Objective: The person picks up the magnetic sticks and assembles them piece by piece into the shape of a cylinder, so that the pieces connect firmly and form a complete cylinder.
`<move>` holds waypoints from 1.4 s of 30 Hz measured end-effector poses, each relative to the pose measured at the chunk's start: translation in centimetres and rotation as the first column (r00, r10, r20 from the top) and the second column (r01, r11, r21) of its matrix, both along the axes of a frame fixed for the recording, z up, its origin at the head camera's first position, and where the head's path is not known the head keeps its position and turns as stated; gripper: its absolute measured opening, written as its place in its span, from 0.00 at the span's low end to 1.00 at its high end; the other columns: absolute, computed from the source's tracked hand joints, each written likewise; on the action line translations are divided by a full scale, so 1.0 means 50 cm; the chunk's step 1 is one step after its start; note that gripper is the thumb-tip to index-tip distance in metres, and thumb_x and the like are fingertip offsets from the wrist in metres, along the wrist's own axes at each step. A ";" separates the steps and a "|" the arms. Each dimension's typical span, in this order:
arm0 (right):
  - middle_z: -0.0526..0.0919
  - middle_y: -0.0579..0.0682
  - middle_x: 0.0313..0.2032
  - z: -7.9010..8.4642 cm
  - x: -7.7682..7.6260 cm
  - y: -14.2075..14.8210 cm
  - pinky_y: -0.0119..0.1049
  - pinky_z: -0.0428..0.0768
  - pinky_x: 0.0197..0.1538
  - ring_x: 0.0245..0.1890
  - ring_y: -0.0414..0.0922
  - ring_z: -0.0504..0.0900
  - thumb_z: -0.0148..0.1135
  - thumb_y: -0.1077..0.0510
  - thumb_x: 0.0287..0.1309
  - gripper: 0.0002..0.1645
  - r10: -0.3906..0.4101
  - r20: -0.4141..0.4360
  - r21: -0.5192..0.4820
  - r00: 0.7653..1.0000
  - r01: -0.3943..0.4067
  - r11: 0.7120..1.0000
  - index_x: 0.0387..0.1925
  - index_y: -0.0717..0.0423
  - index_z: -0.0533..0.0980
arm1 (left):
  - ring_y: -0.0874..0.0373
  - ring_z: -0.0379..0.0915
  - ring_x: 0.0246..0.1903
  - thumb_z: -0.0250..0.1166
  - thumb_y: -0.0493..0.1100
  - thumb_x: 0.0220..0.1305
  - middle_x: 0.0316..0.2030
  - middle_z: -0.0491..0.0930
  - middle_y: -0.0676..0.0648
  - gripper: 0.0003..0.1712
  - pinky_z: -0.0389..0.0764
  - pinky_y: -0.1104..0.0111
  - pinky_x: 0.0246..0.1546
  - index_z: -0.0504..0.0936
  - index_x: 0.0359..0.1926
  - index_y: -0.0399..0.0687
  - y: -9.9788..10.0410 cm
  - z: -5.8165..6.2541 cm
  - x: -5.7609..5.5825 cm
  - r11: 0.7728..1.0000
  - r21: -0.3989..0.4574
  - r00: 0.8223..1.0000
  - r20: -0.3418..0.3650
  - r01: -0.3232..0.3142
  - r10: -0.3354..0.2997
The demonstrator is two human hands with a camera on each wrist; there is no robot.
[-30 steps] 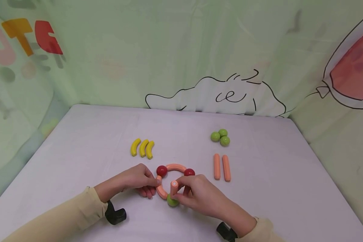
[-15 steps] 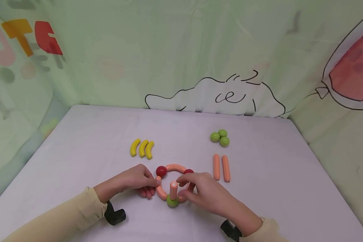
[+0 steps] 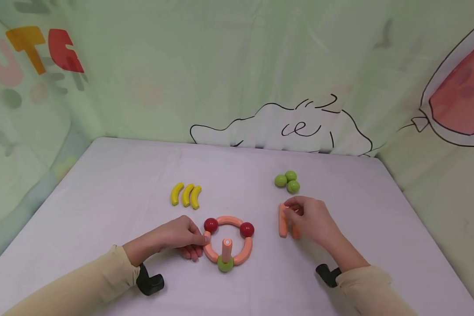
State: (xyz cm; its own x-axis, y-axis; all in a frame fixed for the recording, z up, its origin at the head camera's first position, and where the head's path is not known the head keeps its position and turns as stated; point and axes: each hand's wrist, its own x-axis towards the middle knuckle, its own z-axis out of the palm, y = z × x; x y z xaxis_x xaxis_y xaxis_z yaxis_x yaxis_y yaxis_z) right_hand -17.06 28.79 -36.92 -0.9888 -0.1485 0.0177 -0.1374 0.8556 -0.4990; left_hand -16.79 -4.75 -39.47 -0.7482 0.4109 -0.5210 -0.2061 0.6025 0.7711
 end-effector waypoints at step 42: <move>0.78 0.45 0.17 -0.003 -0.013 0.039 0.36 0.68 0.29 0.23 0.42 0.73 0.64 0.47 0.67 0.23 -0.099 0.343 0.152 0.934 0.048 0.987 0.20 0.56 0.79 | 0.58 0.59 0.14 0.61 0.48 0.60 0.11 0.62 0.53 0.19 0.54 0.69 0.20 0.69 0.16 0.48 0.035 0.024 0.004 0.900 -0.436 0.943 -0.300 0.000 -0.145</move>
